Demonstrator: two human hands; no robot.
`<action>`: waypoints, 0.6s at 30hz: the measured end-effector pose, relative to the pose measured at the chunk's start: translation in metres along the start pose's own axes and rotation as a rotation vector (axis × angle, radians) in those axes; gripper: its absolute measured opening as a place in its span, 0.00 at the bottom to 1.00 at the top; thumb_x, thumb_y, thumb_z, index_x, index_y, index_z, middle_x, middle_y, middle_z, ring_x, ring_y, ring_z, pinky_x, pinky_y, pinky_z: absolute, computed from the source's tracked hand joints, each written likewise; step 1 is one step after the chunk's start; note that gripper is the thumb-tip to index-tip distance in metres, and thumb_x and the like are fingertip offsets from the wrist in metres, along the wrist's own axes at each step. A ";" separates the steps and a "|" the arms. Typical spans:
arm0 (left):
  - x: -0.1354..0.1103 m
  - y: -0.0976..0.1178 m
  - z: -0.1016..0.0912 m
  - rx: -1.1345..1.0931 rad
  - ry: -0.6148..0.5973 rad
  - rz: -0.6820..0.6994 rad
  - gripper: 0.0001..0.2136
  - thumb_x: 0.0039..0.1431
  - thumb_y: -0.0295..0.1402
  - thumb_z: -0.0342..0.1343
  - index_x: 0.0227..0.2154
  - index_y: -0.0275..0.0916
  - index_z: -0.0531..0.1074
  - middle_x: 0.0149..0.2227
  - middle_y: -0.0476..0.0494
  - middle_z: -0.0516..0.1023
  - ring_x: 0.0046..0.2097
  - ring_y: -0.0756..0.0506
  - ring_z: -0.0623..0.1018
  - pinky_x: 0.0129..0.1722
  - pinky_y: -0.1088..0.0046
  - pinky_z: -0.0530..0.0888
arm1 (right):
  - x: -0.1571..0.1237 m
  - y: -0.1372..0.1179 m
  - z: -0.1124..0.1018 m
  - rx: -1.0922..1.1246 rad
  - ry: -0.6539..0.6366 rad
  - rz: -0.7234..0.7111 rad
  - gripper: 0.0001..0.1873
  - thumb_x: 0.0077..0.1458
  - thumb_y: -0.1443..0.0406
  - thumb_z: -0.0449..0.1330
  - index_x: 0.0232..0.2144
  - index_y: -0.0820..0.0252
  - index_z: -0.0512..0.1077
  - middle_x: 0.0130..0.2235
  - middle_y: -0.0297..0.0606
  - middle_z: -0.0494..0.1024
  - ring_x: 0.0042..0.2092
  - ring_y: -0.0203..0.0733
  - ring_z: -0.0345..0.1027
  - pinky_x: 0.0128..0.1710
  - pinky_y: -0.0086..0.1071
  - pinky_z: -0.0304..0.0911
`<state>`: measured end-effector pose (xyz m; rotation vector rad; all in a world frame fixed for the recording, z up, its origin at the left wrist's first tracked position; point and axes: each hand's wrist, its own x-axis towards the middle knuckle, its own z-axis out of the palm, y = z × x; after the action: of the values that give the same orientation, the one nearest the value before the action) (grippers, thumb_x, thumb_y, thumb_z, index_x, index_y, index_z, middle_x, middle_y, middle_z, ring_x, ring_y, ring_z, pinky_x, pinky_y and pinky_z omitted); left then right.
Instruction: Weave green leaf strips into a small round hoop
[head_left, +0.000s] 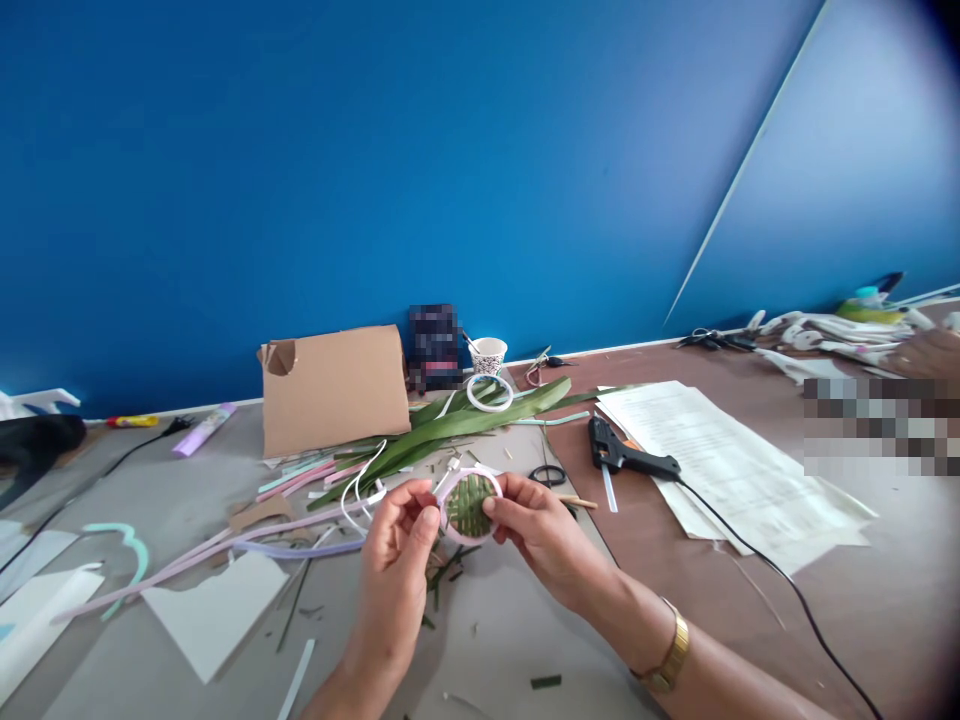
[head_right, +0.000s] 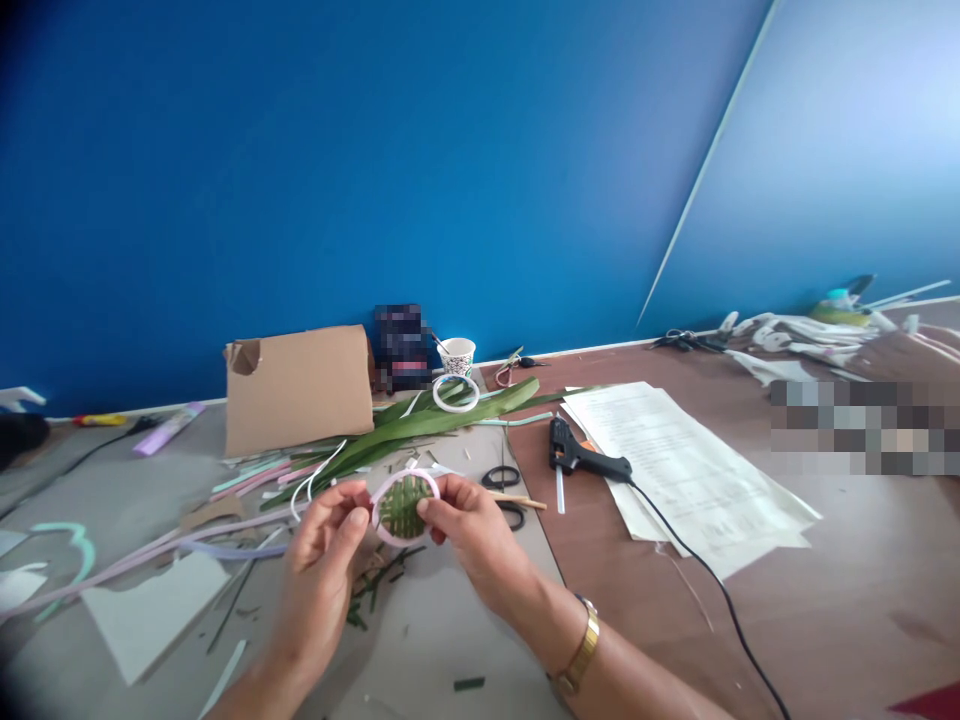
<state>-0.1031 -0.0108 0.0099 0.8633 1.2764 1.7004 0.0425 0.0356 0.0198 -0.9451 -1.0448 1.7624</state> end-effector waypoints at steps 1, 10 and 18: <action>-0.001 0.001 0.000 0.033 -0.001 0.012 0.15 0.46 0.42 0.65 0.36 0.41 0.74 0.34 0.49 0.75 0.36 0.50 0.73 0.36 0.76 0.71 | -0.001 0.000 0.001 0.006 0.001 0.001 0.10 0.40 0.61 0.65 0.22 0.62 0.69 0.23 0.29 0.66 0.25 0.30 0.53 0.27 0.29 0.48; -0.004 0.007 0.006 0.039 -0.150 -0.071 0.15 0.49 0.37 0.64 0.39 0.39 0.72 0.33 0.46 0.77 0.35 0.48 0.75 0.36 0.75 0.72 | -0.003 -0.006 0.002 0.026 0.034 0.003 0.11 0.38 0.61 0.66 0.22 0.62 0.70 0.23 0.30 0.67 0.25 0.30 0.53 0.27 0.28 0.50; -0.005 0.005 0.011 0.030 -0.108 -0.105 0.17 0.46 0.34 0.65 0.40 0.38 0.70 0.35 0.46 0.77 0.35 0.47 0.75 0.36 0.73 0.73 | -0.002 -0.001 0.005 -0.006 0.030 0.004 0.10 0.39 0.61 0.63 0.22 0.62 0.70 0.23 0.30 0.68 0.24 0.31 0.54 0.27 0.29 0.50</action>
<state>-0.0921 -0.0113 0.0179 0.8783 1.2552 1.5357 0.0391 0.0329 0.0229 -0.9752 -1.0299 1.7443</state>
